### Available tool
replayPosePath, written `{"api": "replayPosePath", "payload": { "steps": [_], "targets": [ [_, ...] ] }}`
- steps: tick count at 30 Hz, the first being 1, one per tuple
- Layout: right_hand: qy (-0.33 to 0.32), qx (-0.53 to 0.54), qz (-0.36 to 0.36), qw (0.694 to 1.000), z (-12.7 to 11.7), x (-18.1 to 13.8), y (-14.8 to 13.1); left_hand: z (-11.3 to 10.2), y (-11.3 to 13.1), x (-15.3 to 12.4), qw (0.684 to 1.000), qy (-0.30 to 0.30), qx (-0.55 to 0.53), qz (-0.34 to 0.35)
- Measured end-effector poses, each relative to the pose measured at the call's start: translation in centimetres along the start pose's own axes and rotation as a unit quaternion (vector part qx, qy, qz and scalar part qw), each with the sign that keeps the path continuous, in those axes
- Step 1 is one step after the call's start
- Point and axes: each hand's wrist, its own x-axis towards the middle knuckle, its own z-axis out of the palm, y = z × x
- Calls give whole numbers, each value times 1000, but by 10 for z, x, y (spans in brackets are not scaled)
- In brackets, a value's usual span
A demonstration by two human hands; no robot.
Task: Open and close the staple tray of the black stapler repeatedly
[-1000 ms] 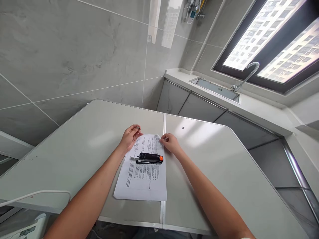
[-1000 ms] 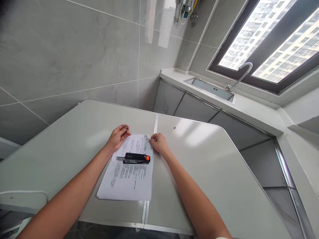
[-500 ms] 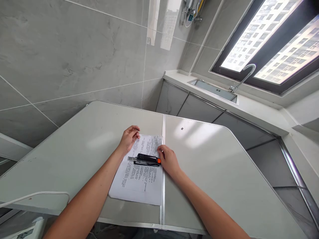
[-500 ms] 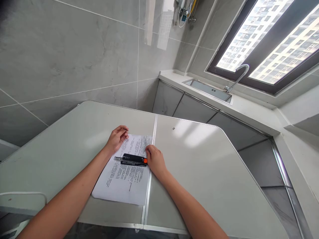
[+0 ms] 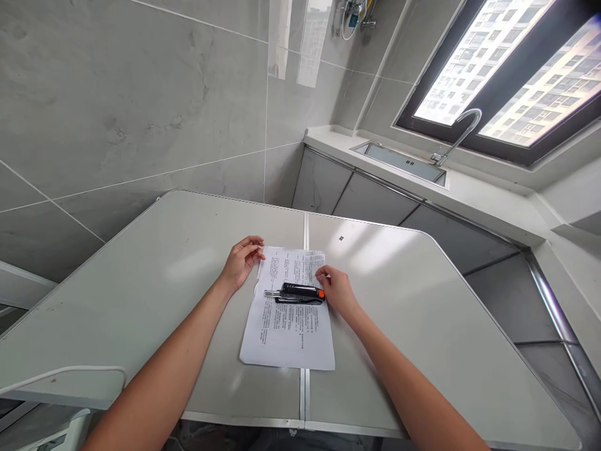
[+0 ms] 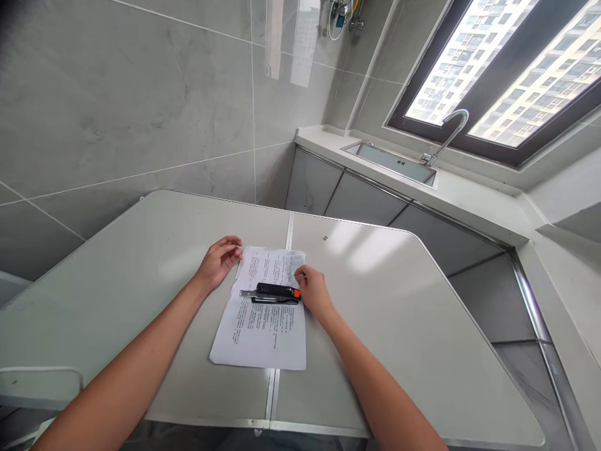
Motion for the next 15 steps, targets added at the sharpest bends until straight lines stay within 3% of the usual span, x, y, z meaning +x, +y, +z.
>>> {"api": "replayPosePath", "payload": {
  "steps": [5,10,15],
  "targets": [
    [-17,-11,10,1000,-23,7,16,4,-5,-3,996,-11,89,-13],
    [-27,-18,-1,999,-36,8,27,16,-11,-12,969,-83,230,20],
    [129,0,-95,987,-39,-7,24,36,-9,-32,943,-129,302,45]
  ]
}}
